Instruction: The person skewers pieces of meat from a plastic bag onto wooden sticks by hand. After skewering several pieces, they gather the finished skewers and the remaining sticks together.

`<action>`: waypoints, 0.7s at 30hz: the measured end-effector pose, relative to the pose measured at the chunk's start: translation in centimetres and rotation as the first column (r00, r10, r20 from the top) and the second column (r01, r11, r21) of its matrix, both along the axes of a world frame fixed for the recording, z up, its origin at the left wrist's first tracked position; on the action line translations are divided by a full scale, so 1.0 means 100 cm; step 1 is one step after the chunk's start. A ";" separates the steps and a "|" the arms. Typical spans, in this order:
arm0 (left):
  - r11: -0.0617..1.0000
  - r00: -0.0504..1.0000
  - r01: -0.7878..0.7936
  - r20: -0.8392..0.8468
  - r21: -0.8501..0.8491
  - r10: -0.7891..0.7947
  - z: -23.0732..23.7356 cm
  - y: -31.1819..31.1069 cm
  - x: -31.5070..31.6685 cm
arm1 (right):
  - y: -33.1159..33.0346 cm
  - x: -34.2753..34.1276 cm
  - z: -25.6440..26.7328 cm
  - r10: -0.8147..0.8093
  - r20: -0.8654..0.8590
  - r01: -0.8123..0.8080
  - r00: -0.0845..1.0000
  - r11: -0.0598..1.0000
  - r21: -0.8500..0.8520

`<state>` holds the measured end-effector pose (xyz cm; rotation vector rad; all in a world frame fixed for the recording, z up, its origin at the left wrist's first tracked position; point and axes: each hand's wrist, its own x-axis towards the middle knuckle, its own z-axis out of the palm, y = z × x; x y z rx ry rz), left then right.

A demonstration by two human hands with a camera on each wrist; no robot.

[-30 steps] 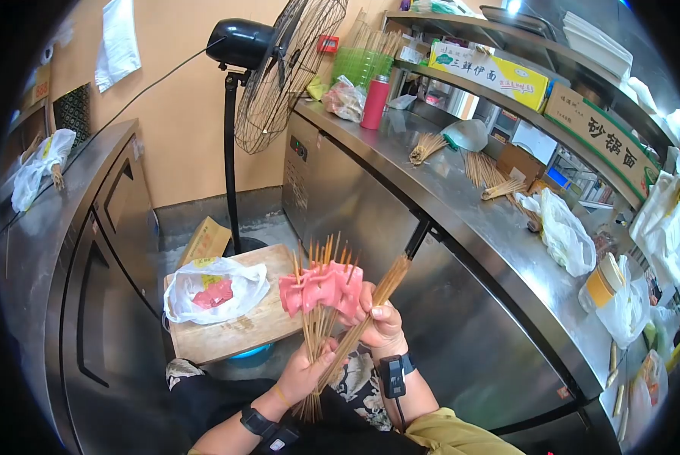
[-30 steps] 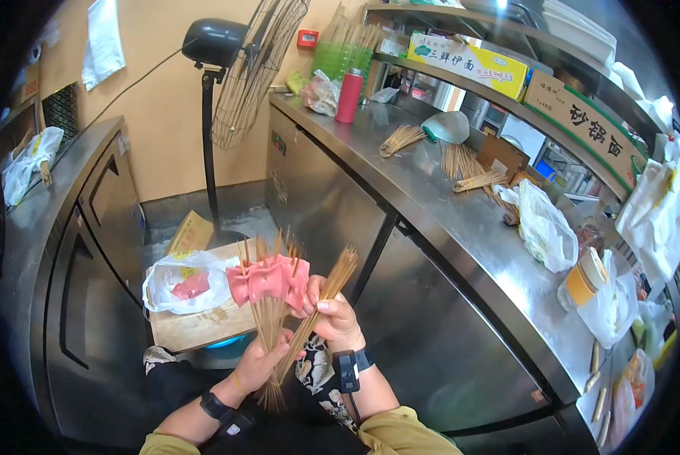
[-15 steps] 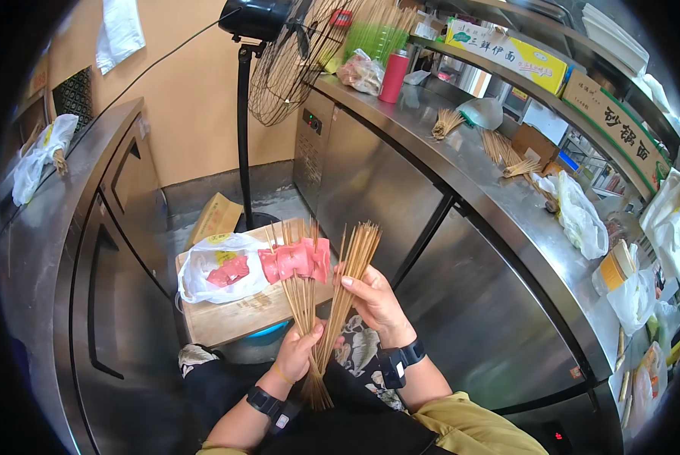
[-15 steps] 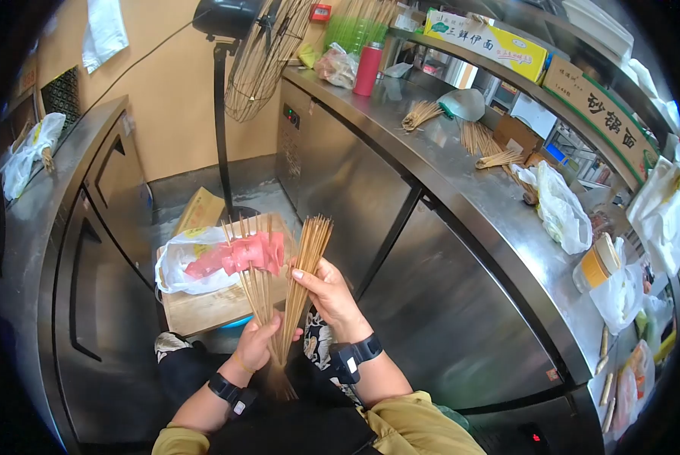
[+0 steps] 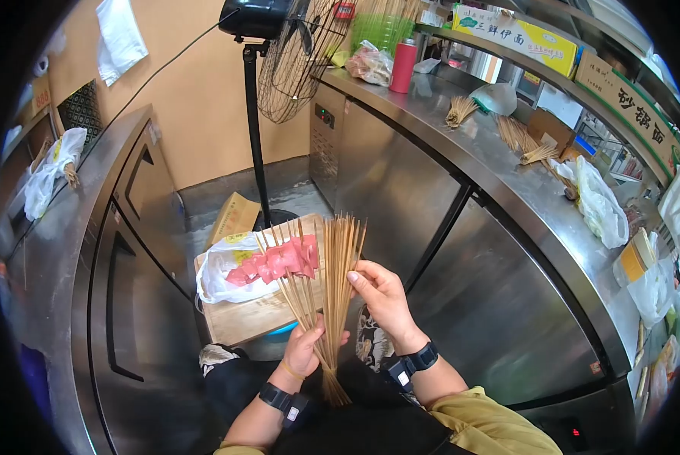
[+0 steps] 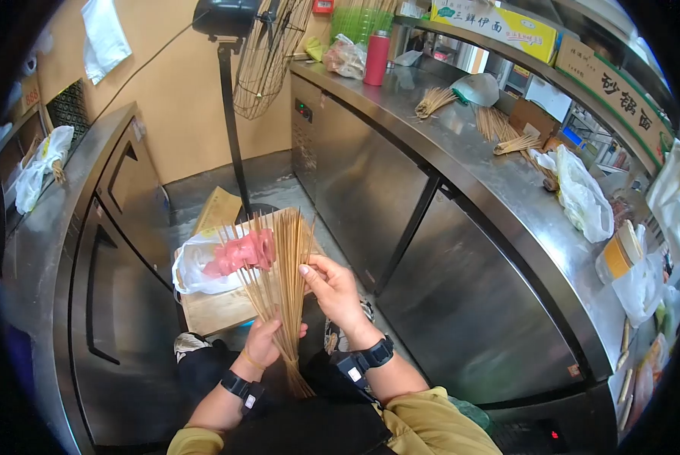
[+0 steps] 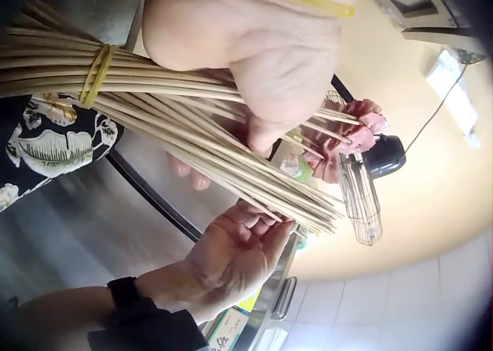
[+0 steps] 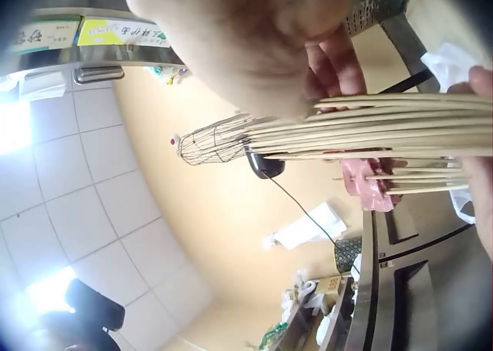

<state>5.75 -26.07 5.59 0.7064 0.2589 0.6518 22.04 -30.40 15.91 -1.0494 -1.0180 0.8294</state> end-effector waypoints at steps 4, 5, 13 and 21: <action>1.000 1.000 -0.011 -0.016 0.004 0.011 0.002 0.000 -0.001 | 0.000 -0.001 -0.005 -0.035 -0.073 0.034 0.997 0.999 -0.011; 1.000 1.000 -0.022 -0.017 0.004 0.022 0.003 -0.001 0.000 | -0.001 -0.002 -0.005 -0.039 -0.087 0.038 0.995 0.999 -0.012; 0.995 0.995 -0.081 -0.055 0.064 0.085 0.008 -0.005 0.002 | -0.010 -0.005 0.000 -0.119 -0.076 0.123 0.990 0.991 0.049; 0.991 0.985 -0.132 -0.103 0.037 0.135 0.014 -0.009 0.003 | -0.010 0.001 -0.005 -0.109 -0.177 0.114 0.978 0.993 0.022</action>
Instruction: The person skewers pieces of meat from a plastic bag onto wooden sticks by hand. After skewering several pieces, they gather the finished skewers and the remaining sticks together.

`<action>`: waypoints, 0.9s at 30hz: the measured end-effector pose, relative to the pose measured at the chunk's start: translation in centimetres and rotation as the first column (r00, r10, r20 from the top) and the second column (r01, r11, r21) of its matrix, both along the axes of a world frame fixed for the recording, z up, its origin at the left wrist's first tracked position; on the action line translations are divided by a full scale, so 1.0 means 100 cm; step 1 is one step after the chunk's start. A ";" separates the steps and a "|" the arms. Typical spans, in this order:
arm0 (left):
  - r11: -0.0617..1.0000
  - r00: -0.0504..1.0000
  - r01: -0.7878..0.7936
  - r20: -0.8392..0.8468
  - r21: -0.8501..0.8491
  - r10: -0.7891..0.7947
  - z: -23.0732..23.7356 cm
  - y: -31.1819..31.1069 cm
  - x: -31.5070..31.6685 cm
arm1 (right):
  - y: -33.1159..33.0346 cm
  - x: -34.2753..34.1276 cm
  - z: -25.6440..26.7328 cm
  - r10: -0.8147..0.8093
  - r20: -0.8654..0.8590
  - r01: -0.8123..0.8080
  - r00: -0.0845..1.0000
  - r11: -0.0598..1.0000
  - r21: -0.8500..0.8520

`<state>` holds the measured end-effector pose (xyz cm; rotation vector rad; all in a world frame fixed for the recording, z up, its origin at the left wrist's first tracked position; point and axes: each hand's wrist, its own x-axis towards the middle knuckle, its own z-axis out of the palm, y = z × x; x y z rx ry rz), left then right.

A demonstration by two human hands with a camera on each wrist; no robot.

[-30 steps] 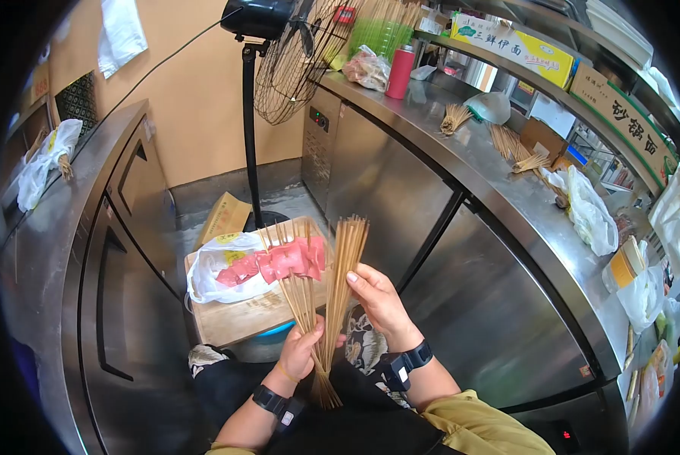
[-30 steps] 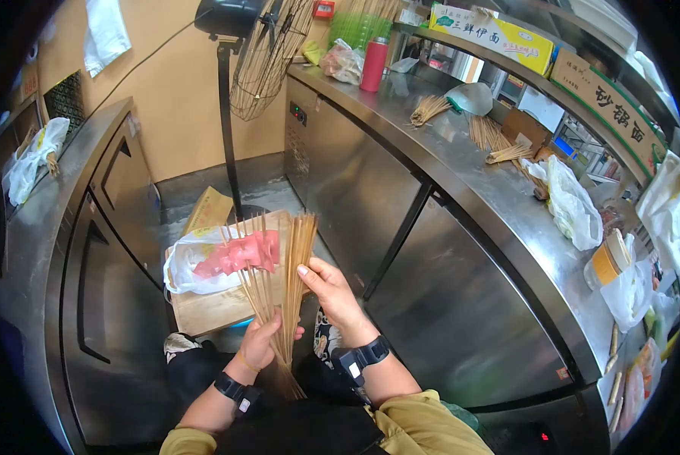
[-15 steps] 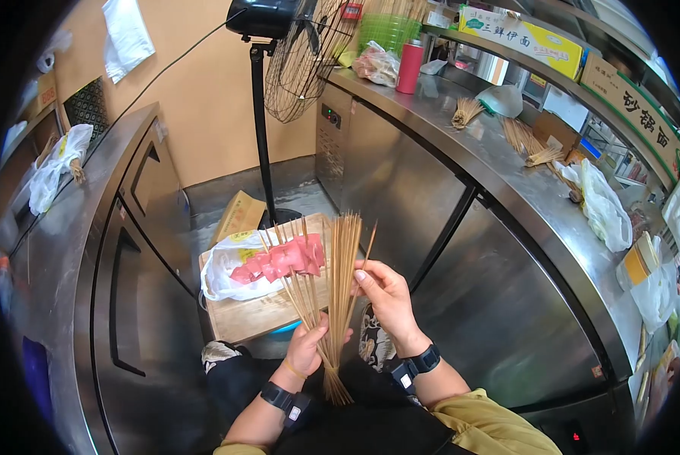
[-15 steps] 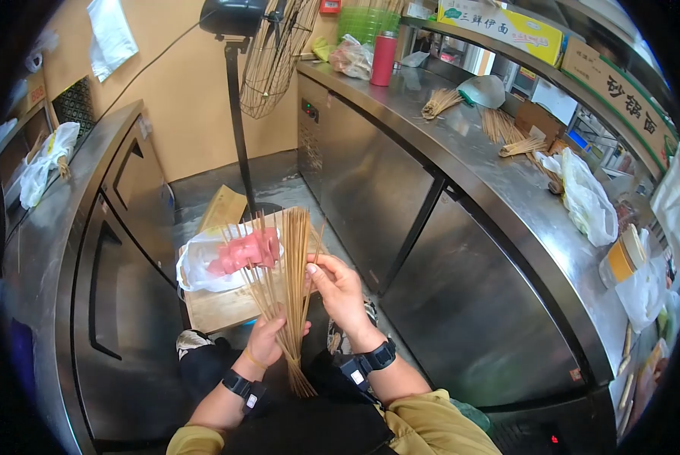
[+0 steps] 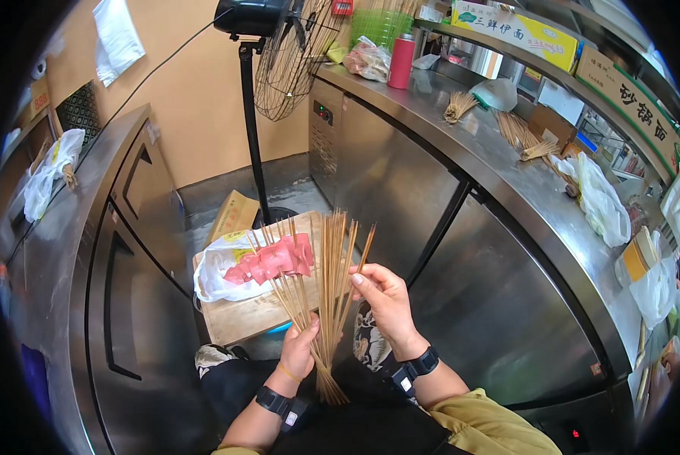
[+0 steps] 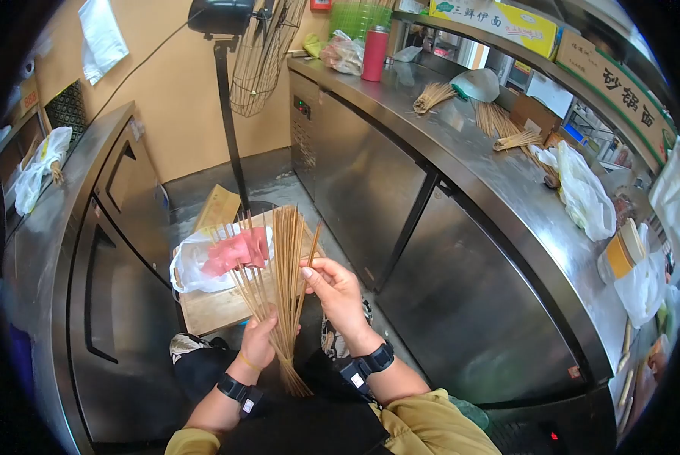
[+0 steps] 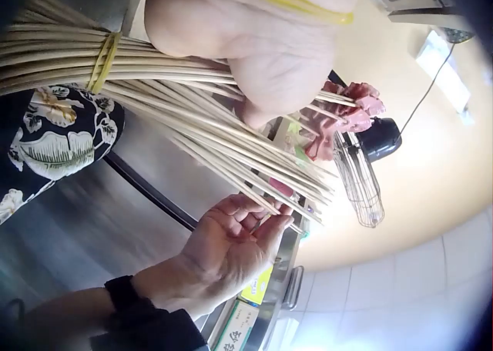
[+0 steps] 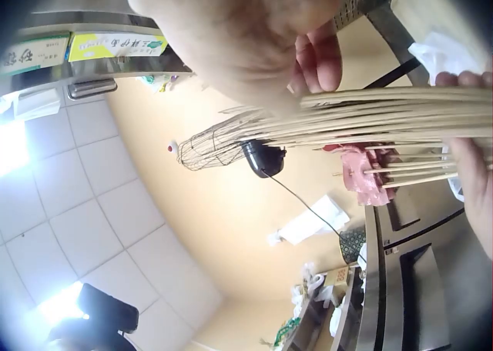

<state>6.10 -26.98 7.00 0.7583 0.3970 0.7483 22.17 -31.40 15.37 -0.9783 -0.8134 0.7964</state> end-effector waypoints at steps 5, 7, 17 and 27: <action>0.995 0.994 -0.101 -0.046 0.022 0.102 -0.014 0.002 0.002 | 0.002 0.008 -0.005 0.040 0.022 -0.040 0.999 0.999 0.010; 0.993 0.992 -0.119 -0.039 0.002 0.119 -0.012 0.001 0.002 | 0.002 0.011 -0.007 0.043 0.023 -0.043 0.999 0.999 0.008; 0.992 0.991 -0.124 -0.056 -0.038 0.121 0.000 -0.008 0.007 | 0.013 0.015 -0.022 -0.082 0.018 0.080 0.996 0.995 0.067; 0.998 0.999 -0.044 -0.012 0.044 0.045 -0.007 -0.008 0.010 | 0.013 0.030 0.043 -0.369 0.351 0.314 0.861 0.927 0.205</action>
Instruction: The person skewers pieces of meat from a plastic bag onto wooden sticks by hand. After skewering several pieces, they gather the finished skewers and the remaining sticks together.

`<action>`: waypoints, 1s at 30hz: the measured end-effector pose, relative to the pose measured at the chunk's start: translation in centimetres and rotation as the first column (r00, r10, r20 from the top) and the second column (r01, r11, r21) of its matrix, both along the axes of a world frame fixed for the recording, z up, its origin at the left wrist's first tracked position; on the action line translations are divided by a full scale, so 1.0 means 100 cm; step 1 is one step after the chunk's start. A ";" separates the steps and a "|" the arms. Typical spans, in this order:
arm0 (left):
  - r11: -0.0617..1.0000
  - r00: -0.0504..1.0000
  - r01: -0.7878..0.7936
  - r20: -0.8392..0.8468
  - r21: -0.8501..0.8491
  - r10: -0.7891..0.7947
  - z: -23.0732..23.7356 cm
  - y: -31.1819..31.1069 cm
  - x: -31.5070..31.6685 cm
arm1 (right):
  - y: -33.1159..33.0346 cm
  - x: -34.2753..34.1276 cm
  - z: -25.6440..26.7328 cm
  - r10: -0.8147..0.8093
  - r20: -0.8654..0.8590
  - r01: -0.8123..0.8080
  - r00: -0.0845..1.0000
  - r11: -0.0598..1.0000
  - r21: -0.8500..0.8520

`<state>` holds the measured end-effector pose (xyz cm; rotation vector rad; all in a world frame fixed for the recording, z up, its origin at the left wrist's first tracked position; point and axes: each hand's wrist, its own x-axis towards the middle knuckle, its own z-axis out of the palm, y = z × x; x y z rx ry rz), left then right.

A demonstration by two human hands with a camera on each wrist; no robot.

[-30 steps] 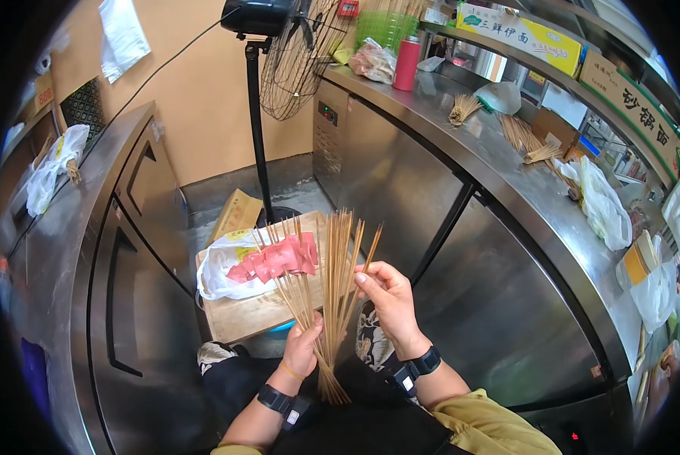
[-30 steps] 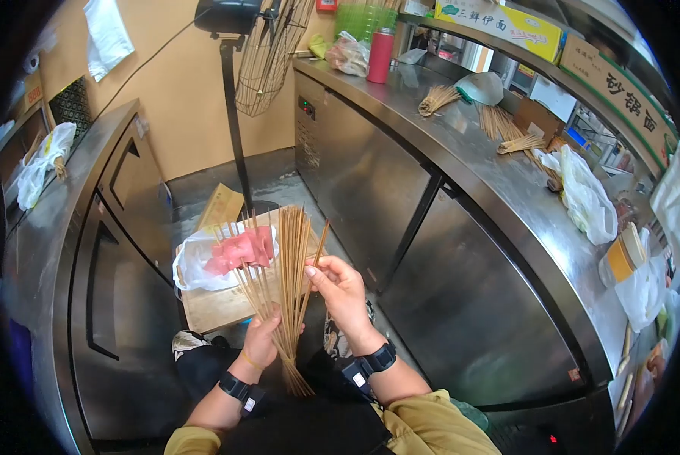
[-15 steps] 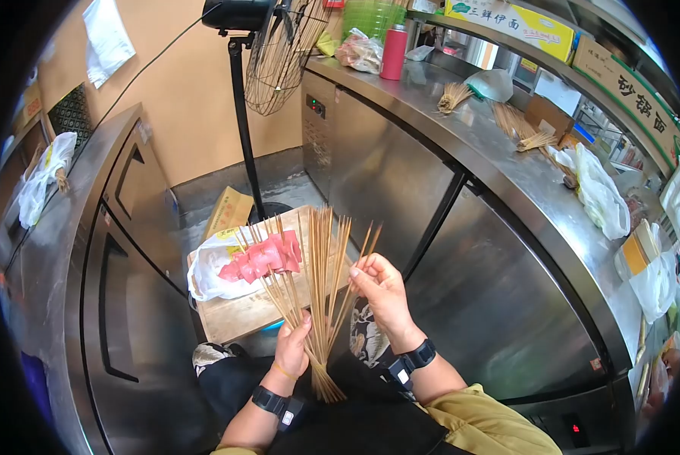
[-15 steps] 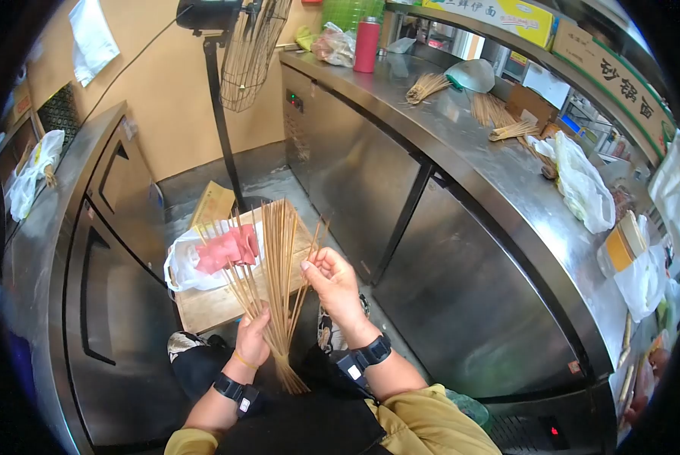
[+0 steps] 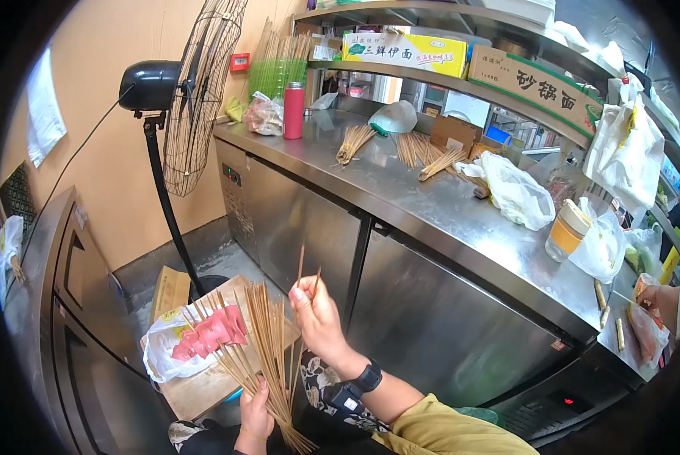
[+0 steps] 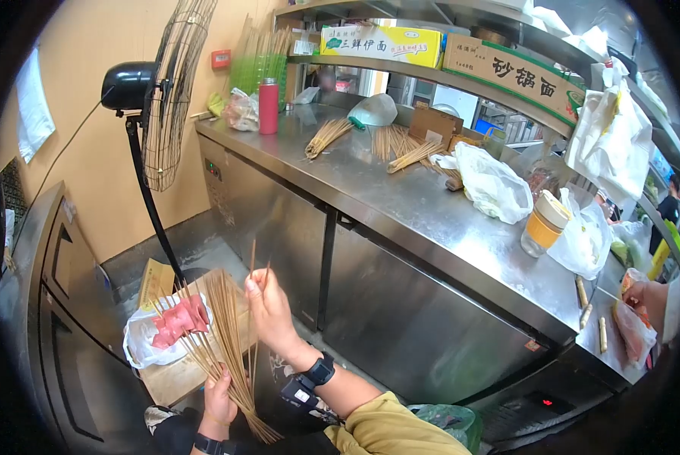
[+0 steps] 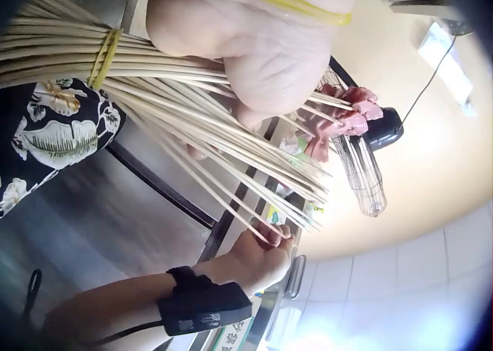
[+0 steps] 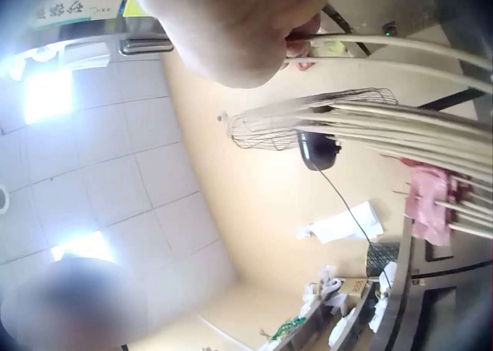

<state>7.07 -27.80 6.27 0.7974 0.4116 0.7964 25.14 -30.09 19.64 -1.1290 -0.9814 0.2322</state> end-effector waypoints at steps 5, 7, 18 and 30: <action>1.000 0.999 -0.013 -0.050 -0.009 0.013 0.008 0.001 -0.002 | -0.011 0.037 0.042 0.017 -0.265 0.029 0.964 0.985 0.167; 0.998 0.997 -0.063 -0.050 -0.001 0.063 0.002 0.002 -0.008 | -0.027 0.053 0.059 -0.031 -0.236 0.085 0.971 0.971 0.223; 0.999 0.998 -0.023 -0.058 -0.030 0.021 -0.002 0.012 -0.010 | -0.038 0.020 -0.023 0.264 -0.545 -0.328 0.796 0.944 -0.023; 0.997 0.995 -0.015 -0.100 0.082 0.023 0.006 0.003 -0.012 | -0.001 -0.026 -0.004 0.272 -0.418 -0.358 0.867 0.923 -0.142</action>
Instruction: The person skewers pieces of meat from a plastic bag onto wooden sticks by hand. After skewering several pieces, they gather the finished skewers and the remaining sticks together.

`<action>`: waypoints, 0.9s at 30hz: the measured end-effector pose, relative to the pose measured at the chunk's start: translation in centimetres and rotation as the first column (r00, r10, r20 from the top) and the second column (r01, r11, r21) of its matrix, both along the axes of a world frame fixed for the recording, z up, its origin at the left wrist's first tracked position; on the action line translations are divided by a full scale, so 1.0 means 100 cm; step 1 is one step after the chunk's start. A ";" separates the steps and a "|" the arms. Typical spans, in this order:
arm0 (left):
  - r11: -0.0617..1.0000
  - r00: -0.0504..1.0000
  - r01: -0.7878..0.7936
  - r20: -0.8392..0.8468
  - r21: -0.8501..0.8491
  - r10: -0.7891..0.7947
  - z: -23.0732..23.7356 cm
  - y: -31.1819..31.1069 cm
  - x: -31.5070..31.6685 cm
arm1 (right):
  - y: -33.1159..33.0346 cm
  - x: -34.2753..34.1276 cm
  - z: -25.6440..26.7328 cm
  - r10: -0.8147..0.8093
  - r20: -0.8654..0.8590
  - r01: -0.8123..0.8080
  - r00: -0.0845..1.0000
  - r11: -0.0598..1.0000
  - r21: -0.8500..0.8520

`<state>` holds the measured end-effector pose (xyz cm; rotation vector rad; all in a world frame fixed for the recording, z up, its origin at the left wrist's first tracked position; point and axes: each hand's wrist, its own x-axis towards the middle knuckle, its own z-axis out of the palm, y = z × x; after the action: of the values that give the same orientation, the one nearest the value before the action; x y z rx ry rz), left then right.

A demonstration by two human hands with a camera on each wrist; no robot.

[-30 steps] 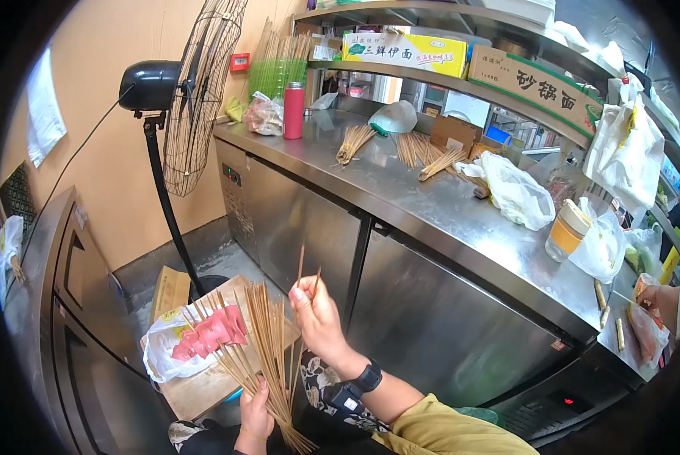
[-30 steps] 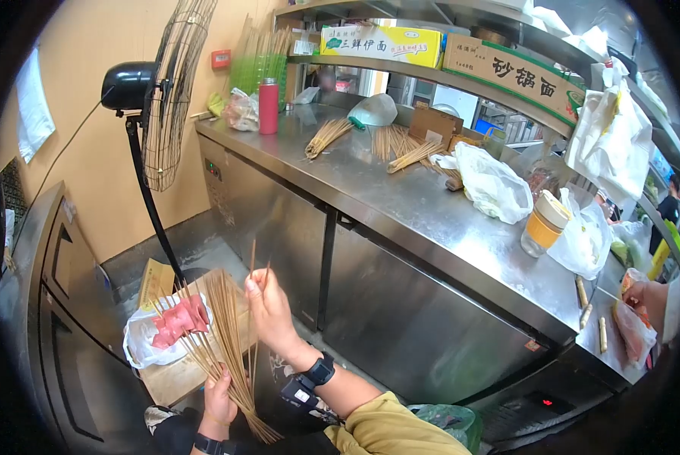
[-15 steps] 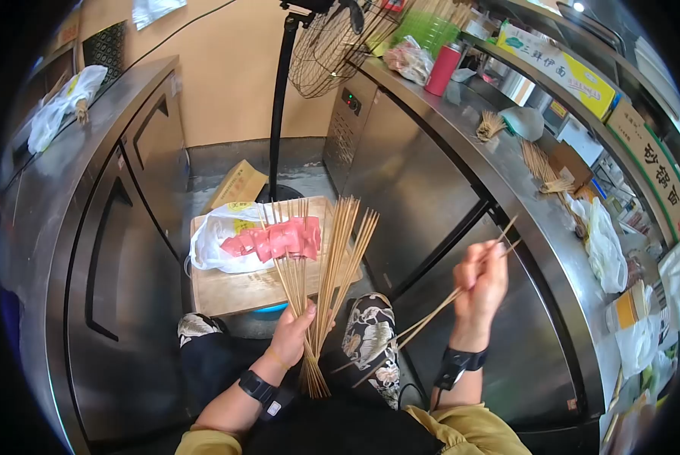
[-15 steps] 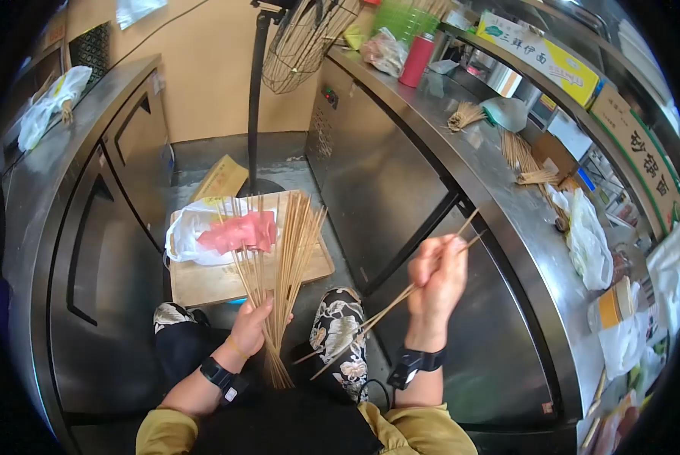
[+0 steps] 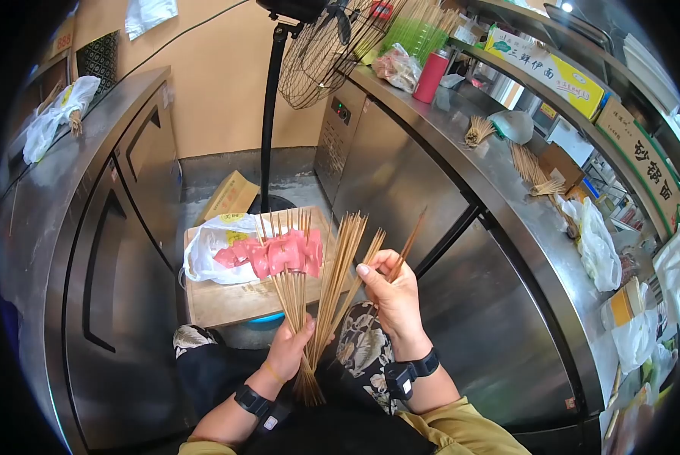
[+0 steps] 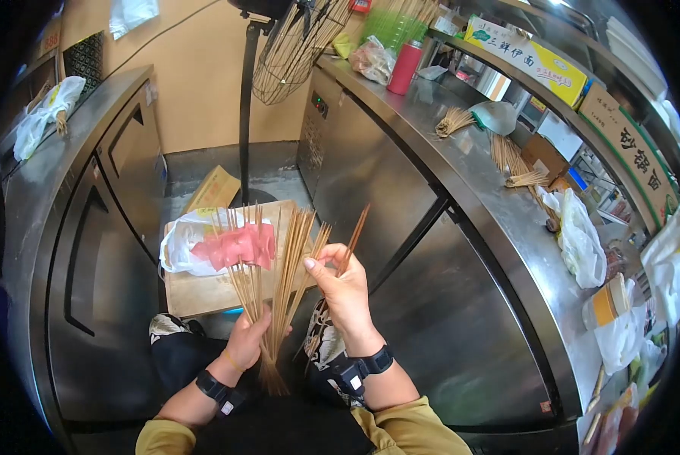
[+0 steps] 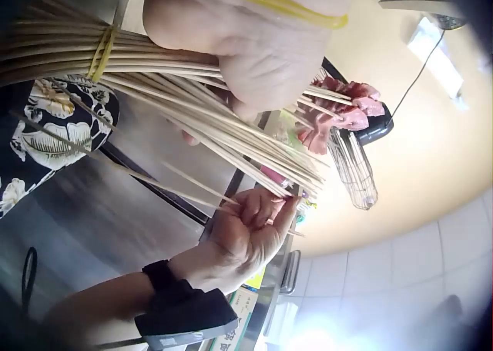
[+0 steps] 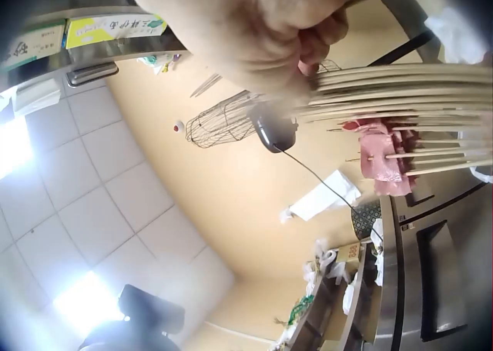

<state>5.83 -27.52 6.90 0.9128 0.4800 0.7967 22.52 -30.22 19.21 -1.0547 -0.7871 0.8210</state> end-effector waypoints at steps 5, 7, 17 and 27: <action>1.000 0.999 0.018 0.029 0.002 -0.018 -0.007 0.001 -0.004 | -0.004 0.003 -0.003 0.033 -0.030 -0.033 0.999 0.999 -0.004; 0.999 1.000 0.001 0.027 -0.048 0.001 -0.007 0.002 -0.003 | -0.005 0.004 -0.003 0.032 -0.023 -0.032 0.999 0.999 -0.003; 1.000 0.999 0.019 0.034 -0.003 -0.019 -0.006 -0.002 -0.001 | 0.000 -0.006 -0.010 0.035 0.066 -0.035 0.997 0.999 -0.001; 0.991 0.999 0.052 -0.020 0.126 -0.050 0.000 -0.006 -0.003 | -0.004 -0.002 -0.012 0.118 -0.024 -0.118 0.993 0.992 0.034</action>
<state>5.53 -28.17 6.87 1.0461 0.4229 0.7795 22.31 -30.64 18.02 -0.9739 -0.8443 0.9176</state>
